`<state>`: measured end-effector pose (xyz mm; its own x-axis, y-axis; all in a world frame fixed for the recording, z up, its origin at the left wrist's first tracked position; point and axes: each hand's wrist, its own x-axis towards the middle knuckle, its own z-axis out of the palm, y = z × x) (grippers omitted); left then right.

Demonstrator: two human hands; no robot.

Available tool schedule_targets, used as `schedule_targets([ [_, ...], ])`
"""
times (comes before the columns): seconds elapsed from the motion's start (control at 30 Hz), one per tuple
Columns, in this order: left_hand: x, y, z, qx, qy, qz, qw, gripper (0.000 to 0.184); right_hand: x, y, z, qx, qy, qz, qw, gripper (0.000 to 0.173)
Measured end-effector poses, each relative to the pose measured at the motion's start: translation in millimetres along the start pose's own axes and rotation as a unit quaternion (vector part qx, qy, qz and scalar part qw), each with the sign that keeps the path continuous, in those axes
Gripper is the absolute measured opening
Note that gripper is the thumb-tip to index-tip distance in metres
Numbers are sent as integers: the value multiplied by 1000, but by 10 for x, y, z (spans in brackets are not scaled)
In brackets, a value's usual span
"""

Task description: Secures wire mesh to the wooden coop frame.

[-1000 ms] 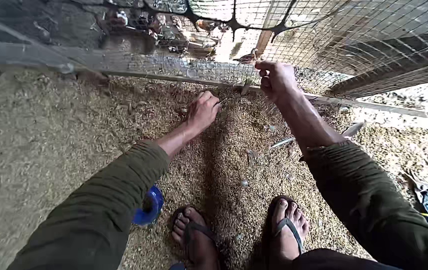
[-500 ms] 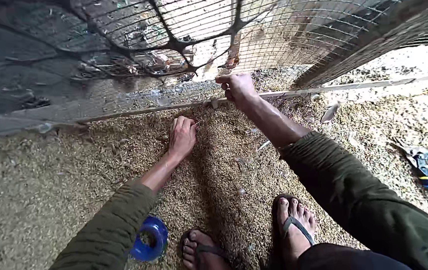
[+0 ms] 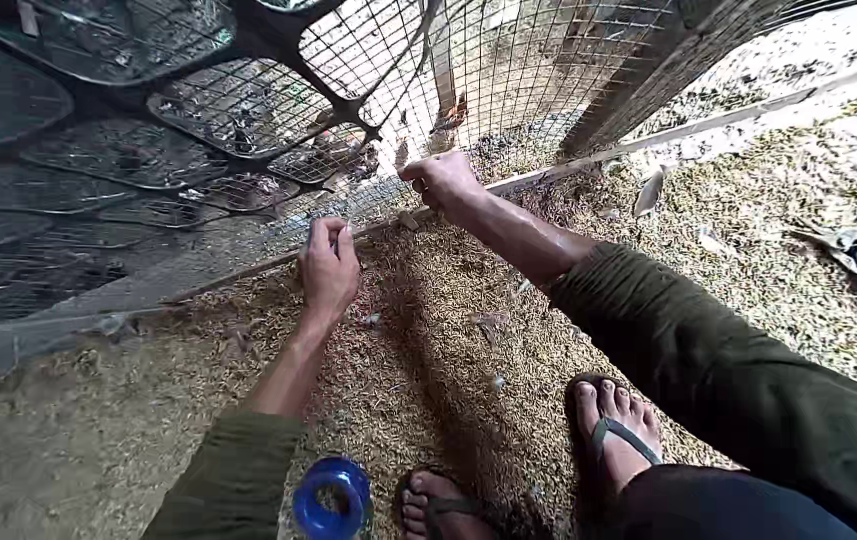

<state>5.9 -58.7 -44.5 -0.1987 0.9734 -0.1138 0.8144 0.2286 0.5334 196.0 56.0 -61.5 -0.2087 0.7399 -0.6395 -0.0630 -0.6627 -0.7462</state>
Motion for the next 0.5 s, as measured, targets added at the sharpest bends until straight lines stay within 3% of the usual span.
schedule_targets([
  [0.13,90,238,71,-75,-34,-17,996,32,-20,-14,-6,3,1,9,1000,17],
  [0.27,139,397,166,-120,-65,-108,985,31,-12,-8,-20,-8,-2,5,1000,15],
  [0.5,260,468,291,-215,-48,-173,960,24,41,-8,-18,-16,-5,10,1000,16],
])
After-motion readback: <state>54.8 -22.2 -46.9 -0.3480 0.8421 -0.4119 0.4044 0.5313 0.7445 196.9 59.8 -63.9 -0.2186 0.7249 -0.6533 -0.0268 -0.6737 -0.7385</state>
